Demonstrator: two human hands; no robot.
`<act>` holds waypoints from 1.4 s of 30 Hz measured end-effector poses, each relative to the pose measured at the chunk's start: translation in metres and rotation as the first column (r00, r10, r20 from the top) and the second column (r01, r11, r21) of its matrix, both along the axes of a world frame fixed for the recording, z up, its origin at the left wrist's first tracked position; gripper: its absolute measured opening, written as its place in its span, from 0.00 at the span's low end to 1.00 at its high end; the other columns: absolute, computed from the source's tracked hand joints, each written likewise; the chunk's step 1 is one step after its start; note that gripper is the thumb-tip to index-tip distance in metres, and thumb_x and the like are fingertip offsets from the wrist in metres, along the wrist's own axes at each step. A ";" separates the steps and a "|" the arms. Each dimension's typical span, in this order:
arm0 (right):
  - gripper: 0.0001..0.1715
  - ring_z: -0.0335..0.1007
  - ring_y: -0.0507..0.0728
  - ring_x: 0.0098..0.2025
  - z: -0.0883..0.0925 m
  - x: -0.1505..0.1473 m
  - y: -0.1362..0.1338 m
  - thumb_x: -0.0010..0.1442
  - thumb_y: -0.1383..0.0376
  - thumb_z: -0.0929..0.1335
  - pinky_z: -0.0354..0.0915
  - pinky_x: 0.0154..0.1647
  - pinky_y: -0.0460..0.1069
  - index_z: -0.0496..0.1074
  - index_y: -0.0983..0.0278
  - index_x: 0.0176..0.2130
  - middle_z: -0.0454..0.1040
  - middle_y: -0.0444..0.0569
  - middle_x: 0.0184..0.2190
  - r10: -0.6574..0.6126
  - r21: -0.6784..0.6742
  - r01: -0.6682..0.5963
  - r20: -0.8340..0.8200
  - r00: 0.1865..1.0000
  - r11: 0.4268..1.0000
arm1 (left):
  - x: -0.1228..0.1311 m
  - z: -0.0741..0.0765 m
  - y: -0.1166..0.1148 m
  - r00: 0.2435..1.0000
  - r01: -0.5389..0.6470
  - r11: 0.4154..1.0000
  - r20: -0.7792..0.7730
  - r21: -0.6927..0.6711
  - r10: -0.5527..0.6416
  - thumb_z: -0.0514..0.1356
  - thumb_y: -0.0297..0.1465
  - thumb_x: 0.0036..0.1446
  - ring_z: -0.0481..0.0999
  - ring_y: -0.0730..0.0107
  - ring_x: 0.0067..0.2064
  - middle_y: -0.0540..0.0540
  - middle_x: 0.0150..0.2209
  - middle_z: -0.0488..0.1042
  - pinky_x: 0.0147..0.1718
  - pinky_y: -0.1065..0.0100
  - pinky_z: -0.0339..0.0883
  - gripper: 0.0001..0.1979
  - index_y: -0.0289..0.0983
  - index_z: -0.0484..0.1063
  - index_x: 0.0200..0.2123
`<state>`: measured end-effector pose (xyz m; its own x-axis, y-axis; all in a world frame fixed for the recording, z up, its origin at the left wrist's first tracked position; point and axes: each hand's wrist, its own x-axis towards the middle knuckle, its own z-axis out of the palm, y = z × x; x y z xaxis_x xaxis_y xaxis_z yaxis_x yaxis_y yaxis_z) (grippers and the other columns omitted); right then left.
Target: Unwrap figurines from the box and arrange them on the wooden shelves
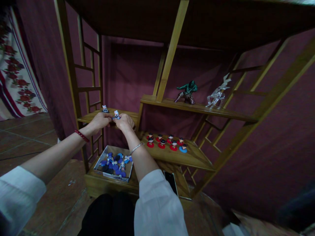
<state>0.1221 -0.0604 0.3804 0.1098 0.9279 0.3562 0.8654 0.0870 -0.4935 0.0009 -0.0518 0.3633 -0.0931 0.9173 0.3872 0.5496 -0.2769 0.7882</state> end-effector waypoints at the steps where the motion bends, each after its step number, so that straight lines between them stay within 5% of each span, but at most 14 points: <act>1: 0.17 0.72 0.58 0.42 0.000 0.001 0.002 0.47 0.49 0.68 0.63 0.35 0.47 0.75 0.54 0.34 0.77 0.45 0.37 0.003 -0.003 -0.003 0.002 1.000 1.000 | -0.001 0.002 -0.001 0.998 -0.025 1.000 -0.064 0.003 0.025 0.56 0.29 0.44 0.74 0.64 0.27 0.44 0.25 0.76 0.31 0.66 0.65 0.14 0.36 0.78 0.35; 7: 0.16 0.72 0.57 0.39 0.000 0.005 0.015 0.49 0.50 0.67 0.63 0.34 0.46 0.75 0.56 0.34 0.77 0.46 0.34 0.058 0.000 -0.058 0.014 0.998 0.998 | -0.003 0.010 -0.008 0.927 -0.155 0.988 -0.344 0.017 0.151 0.54 0.32 0.47 0.74 0.55 0.41 0.43 0.38 0.77 0.39 0.62 0.65 0.16 0.42 0.77 0.38; 15: 0.14 0.72 0.56 0.40 0.001 0.001 0.032 0.48 0.53 0.68 0.63 0.35 0.46 0.75 0.57 0.33 0.77 0.46 0.35 0.038 0.009 -0.038 -0.016 0.999 0.999 | -0.005 -0.001 -0.001 0.820 -0.078 0.989 -0.556 0.127 0.136 0.48 0.30 0.52 0.71 0.57 0.47 0.43 0.42 0.76 0.46 0.62 0.61 0.21 0.43 0.74 0.45; 32: 0.17 0.71 0.53 0.32 0.000 -0.005 0.058 0.46 0.53 0.68 0.61 0.30 0.45 0.75 0.57 0.36 0.77 0.44 0.31 0.061 0.016 -0.060 -0.053 0.997 0.998 | -0.009 -0.006 0.018 0.763 -0.018 0.996 -0.642 0.084 0.068 0.44 0.34 0.57 0.65 0.60 0.55 0.43 0.46 0.74 0.50 0.61 0.57 0.20 0.42 0.71 0.47; 42: 0.17 0.72 0.54 0.35 -0.006 -0.018 0.074 0.44 0.52 0.70 0.62 0.32 0.45 0.75 0.56 0.35 0.77 0.43 0.34 0.107 0.046 -0.102 -0.101 0.989 0.994 | -0.017 -0.005 0.010 0.760 -0.096 0.985 -0.629 0.141 0.164 0.46 0.32 0.56 0.65 0.60 0.54 0.42 0.45 0.74 0.52 0.62 0.56 0.19 0.40 0.71 0.46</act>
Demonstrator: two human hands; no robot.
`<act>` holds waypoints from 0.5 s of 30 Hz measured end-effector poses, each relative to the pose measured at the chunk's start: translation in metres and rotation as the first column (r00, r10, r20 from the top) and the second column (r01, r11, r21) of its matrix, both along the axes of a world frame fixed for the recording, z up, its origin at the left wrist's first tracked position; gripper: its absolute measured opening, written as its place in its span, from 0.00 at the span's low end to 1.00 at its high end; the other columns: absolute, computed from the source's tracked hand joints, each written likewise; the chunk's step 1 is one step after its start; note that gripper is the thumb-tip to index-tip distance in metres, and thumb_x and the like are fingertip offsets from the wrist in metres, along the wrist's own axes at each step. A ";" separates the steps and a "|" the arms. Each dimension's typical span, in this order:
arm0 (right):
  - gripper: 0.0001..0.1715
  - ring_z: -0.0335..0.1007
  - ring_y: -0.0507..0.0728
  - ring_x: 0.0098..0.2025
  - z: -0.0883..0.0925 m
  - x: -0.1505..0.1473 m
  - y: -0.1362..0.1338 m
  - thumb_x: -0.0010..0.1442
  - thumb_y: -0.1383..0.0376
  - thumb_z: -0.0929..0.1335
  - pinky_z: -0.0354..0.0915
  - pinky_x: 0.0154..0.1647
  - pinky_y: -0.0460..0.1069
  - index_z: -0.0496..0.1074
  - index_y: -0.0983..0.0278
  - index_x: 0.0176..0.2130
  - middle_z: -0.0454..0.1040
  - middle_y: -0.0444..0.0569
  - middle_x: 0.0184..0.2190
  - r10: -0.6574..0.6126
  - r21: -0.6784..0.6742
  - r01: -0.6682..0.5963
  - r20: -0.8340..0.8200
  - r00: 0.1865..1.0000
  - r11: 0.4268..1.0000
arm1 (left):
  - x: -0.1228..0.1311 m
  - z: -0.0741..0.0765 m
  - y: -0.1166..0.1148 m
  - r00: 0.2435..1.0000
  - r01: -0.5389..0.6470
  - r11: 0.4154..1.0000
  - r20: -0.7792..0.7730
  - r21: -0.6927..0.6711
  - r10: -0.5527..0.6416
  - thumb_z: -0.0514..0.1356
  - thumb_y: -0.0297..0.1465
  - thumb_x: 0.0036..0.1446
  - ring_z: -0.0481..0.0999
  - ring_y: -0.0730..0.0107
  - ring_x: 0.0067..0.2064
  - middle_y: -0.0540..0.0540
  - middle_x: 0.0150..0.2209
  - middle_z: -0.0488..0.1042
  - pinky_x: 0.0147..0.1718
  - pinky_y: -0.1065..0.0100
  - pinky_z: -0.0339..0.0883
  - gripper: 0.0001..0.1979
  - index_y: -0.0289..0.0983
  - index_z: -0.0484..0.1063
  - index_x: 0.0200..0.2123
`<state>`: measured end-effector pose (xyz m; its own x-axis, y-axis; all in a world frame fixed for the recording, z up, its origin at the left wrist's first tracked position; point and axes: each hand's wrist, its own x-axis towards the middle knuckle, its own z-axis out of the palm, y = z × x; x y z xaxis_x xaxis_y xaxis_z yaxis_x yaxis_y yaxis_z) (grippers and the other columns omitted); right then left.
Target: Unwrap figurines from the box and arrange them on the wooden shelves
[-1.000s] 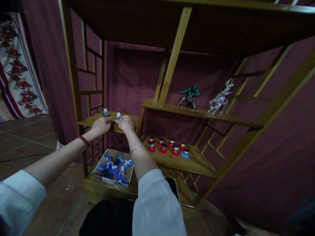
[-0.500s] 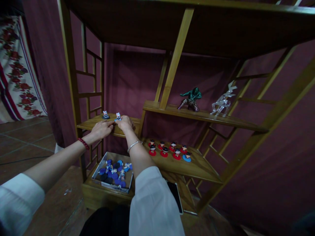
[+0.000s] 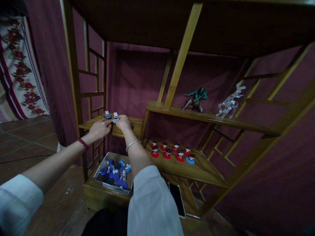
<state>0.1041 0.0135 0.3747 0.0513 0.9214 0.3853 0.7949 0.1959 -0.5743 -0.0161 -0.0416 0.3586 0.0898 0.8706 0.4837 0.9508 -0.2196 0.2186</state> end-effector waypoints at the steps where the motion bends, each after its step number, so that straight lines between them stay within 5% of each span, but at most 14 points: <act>1: 0.17 0.72 0.54 0.36 0.000 -0.003 0.000 0.44 0.51 0.70 0.63 0.33 0.45 0.75 0.55 0.34 0.77 0.43 0.34 0.006 -0.003 -0.006 0.001 1.000 1.000 | -0.002 0.000 -0.001 1.000 -0.012 1.000 0.000 0.002 0.012 0.46 0.32 0.56 0.65 0.59 0.55 0.42 0.45 0.74 0.52 0.62 0.55 0.19 0.39 0.71 0.46; 15: 0.21 0.73 0.55 0.39 -0.001 -0.045 0.000 0.43 0.49 0.70 0.63 0.34 0.45 0.75 0.52 0.39 0.78 0.42 0.37 0.052 -0.045 -0.051 0.033 0.998 0.998 | -0.037 -0.008 0.002 0.996 -0.086 0.993 -0.005 0.084 0.086 0.47 0.32 0.56 0.64 0.59 0.56 0.41 0.43 0.76 0.54 0.62 0.55 0.18 0.36 0.74 0.41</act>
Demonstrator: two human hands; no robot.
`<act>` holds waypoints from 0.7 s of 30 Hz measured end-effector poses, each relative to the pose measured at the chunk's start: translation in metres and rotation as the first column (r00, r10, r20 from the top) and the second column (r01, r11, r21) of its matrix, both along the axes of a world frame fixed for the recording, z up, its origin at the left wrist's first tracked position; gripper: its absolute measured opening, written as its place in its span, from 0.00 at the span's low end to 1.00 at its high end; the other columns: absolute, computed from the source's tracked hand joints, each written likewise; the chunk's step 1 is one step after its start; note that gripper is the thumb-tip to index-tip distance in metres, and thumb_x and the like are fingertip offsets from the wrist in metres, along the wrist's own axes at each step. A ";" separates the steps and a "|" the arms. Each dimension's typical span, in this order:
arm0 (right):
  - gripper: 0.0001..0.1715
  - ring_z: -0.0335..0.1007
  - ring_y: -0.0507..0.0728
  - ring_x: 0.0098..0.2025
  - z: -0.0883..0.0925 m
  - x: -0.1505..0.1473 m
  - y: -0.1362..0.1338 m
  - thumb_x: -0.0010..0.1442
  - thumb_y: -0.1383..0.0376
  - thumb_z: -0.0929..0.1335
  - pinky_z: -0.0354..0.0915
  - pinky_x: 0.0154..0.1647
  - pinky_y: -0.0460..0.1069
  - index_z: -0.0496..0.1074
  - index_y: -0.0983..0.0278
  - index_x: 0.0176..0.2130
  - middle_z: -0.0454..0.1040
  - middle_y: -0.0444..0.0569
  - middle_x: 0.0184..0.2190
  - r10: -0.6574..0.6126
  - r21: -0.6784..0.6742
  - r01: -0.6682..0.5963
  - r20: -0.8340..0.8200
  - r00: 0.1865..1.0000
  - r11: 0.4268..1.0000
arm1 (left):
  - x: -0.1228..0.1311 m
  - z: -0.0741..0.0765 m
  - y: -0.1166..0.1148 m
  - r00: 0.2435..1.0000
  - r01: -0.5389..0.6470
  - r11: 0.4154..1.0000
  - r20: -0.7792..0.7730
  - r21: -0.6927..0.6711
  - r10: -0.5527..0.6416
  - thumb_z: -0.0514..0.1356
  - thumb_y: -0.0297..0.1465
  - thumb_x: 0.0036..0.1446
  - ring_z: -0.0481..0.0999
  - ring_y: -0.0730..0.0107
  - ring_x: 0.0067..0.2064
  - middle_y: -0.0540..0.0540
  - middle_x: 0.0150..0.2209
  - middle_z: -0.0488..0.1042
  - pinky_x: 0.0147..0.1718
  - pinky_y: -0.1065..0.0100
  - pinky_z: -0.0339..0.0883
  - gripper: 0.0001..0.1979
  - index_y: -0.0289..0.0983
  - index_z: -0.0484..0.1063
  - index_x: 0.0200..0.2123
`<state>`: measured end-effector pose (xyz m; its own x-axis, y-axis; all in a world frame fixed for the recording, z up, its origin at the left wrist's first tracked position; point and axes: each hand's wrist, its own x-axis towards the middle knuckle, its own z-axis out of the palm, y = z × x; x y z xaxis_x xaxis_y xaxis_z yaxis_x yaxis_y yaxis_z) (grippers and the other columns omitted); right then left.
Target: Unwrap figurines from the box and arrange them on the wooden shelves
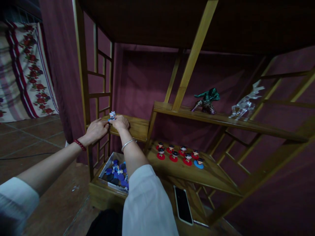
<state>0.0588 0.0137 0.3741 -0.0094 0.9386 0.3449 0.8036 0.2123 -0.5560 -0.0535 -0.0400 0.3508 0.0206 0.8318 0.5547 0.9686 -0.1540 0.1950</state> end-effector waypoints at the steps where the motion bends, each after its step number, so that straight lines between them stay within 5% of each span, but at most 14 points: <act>1: 0.22 0.73 0.54 0.39 0.000 -0.002 0.000 0.43 0.48 0.70 0.63 0.34 0.45 0.75 0.51 0.39 0.78 0.42 0.37 0.001 -0.001 -0.001 0.008 1.000 1.000 | -0.002 0.000 0.000 1.000 -0.006 1.000 -0.012 0.002 0.006 0.47 0.32 0.56 0.65 0.59 0.55 0.42 0.42 0.76 0.54 0.62 0.55 0.18 0.36 0.75 0.40; 21: 0.24 0.72 0.55 0.42 -0.003 -0.015 0.010 0.42 0.48 0.71 0.63 0.35 0.44 0.75 0.51 0.40 0.77 0.42 0.39 0.000 -0.037 0.002 0.058 0.998 0.999 | -0.011 -0.004 0.005 1.000 -0.017 0.999 -0.019 0.045 0.017 0.47 0.30 0.56 0.63 0.61 0.57 0.43 0.46 0.74 0.56 0.61 0.53 0.17 0.34 0.74 0.40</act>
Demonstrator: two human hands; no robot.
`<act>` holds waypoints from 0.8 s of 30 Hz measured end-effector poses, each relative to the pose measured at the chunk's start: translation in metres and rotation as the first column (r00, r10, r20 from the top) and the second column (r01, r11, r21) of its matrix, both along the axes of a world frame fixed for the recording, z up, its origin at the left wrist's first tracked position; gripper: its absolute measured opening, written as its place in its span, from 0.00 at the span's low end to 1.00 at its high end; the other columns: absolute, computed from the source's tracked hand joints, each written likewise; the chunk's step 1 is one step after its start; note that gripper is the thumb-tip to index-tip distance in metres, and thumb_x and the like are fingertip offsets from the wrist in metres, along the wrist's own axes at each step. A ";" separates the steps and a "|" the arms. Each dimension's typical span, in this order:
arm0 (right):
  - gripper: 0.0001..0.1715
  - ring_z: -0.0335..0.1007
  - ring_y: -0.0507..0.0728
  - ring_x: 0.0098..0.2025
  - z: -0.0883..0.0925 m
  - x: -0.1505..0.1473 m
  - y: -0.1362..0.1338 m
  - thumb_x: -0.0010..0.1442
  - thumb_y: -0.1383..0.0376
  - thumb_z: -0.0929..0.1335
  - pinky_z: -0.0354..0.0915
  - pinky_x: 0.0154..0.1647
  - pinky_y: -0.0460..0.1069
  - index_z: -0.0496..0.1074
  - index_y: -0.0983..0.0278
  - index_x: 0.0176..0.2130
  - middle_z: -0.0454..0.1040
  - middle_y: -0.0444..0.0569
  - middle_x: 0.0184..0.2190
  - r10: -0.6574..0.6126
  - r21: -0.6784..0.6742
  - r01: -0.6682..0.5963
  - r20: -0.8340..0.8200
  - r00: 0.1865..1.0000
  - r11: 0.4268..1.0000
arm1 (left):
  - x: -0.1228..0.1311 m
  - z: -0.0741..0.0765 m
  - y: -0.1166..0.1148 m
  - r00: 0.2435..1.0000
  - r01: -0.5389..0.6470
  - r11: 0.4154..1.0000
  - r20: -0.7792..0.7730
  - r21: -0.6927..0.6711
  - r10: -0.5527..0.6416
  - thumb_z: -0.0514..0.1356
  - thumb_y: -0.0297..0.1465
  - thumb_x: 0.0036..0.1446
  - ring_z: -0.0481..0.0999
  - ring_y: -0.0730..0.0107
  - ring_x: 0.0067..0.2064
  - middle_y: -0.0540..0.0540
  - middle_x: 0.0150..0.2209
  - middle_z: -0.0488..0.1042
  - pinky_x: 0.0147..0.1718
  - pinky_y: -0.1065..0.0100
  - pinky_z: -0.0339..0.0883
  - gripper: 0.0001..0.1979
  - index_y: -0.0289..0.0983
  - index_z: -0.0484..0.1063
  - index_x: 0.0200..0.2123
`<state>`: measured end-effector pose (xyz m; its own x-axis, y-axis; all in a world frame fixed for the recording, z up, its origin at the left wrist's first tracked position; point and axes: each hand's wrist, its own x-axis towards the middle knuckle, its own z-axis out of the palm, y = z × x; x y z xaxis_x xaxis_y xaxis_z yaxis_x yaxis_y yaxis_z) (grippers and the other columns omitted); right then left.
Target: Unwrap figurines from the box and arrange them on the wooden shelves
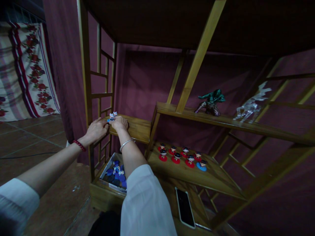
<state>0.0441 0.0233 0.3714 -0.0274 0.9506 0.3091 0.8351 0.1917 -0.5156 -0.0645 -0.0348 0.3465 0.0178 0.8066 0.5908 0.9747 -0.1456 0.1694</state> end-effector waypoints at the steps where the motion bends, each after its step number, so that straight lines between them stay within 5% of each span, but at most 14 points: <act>1: 0.24 0.72 0.55 0.42 0.000 0.000 0.001 0.42 0.48 0.71 0.63 0.36 0.44 0.75 0.50 0.40 0.77 0.42 0.39 -0.001 0.000 0.001 -0.001 1.000 1.000 | 0.000 0.000 0.000 1.000 0.000 1.000 -0.004 -0.001 0.000 0.47 0.30 0.56 0.63 0.61 0.57 0.43 0.46 0.74 0.56 0.61 0.53 0.17 0.34 0.74 0.40; 24: 0.28 0.70 0.58 0.46 0.001 -0.001 -0.004 0.40 0.48 0.71 0.63 0.41 0.47 0.74 0.51 0.42 0.76 0.43 0.42 -0.014 -0.008 0.014 0.021 1.000 1.000 | 0.000 0.007 0.003 0.998 -0.057 0.996 0.025 -0.073 0.059 0.47 0.29 0.54 0.63 0.63 0.57 0.42 0.47 0.74 0.53 0.67 0.58 0.18 0.34 0.73 0.43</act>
